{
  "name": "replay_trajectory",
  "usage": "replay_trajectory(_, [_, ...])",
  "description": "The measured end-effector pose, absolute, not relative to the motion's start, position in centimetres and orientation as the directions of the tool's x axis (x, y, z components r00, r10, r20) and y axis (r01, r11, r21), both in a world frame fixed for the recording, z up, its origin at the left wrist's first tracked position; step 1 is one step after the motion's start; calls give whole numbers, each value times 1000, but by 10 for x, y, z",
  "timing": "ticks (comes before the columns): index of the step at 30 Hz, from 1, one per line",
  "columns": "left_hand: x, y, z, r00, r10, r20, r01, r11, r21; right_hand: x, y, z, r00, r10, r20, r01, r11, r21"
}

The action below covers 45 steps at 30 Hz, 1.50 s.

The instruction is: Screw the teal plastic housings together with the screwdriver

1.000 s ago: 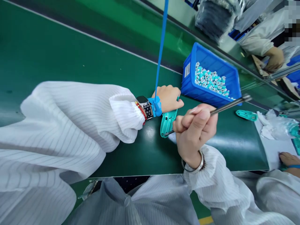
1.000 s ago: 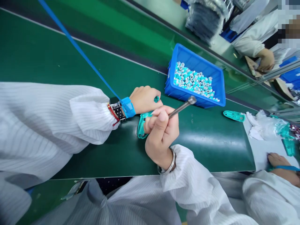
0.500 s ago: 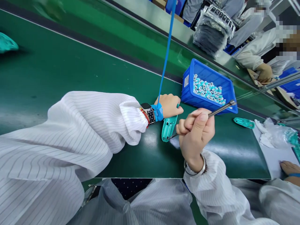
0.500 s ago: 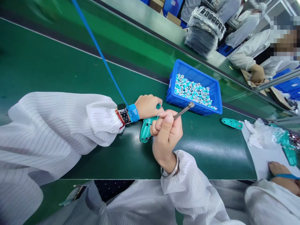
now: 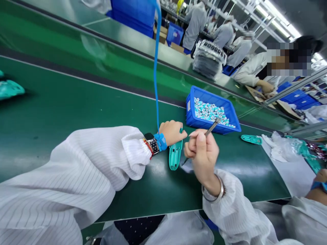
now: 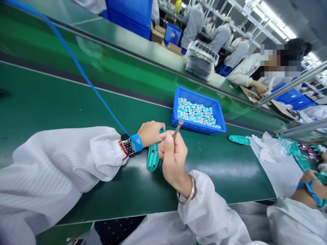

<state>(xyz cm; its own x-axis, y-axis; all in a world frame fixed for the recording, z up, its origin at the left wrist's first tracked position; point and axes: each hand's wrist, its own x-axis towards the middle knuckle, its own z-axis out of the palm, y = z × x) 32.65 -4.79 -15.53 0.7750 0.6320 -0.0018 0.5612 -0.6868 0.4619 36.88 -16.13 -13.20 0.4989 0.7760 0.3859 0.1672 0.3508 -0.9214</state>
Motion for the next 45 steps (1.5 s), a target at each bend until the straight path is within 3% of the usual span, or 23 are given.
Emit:
replay_trajectory(2, [327,-44,-160,775,632,7,560,-691,456,405,-151,-118,504,727,466,434,253,-865])
replay_trajectory(5, [327,-35,-166,800,600,-1,510,-678,529,479,-120,-102,495,739,457,777,-142,-613])
replay_trajectory(6, [326,-31,-168,813,582,-12,484,-665,569,502,-108,-101,496,782,378,826,-291,-482])
replay_trajectory(9, [325,-19,-171,878,476,-35,337,-567,751,549,-74,-113,496,822,279,834,-362,-416])
replay_trajectory(12, [324,-9,-172,926,374,-51,180,-317,931,562,-55,-138,488,838,243,833,-364,-417])
replay_trajectory(15, [322,-7,-173,895,410,-173,201,-25,979,561,-48,-155,494,832,253,824,-355,-442])
replay_trajectory(21, [317,-13,-173,902,356,-244,85,408,909,549,-62,-139,554,757,348,782,-329,-529])
replay_trajectory(25, [313,-19,-173,923,273,-271,107,495,862,521,-91,-110,574,720,391,752,-273,-600])
replay_trajectory(28, [311,-22,-172,925,237,-299,115,574,811,491,-118,-101,541,775,326,710,-213,-671])
replay_trajectory(31, [308,-23,-170,916,188,-353,176,604,778,466,-141,-110,475,862,179,623,-185,-760])
replay_trajectory(37, [299,-21,-162,887,-199,-416,461,414,785,453,-161,-132,226,959,-174,379,-251,-891])
replay_trajectory(41, [296,-20,-159,857,-320,-403,494,292,819,454,-165,-132,78,952,-297,292,-307,-906])
replay_trajectory(45, [294,-19,-158,835,-407,-369,470,181,864,451,-166,-129,-33,943,-331,220,-316,-923])
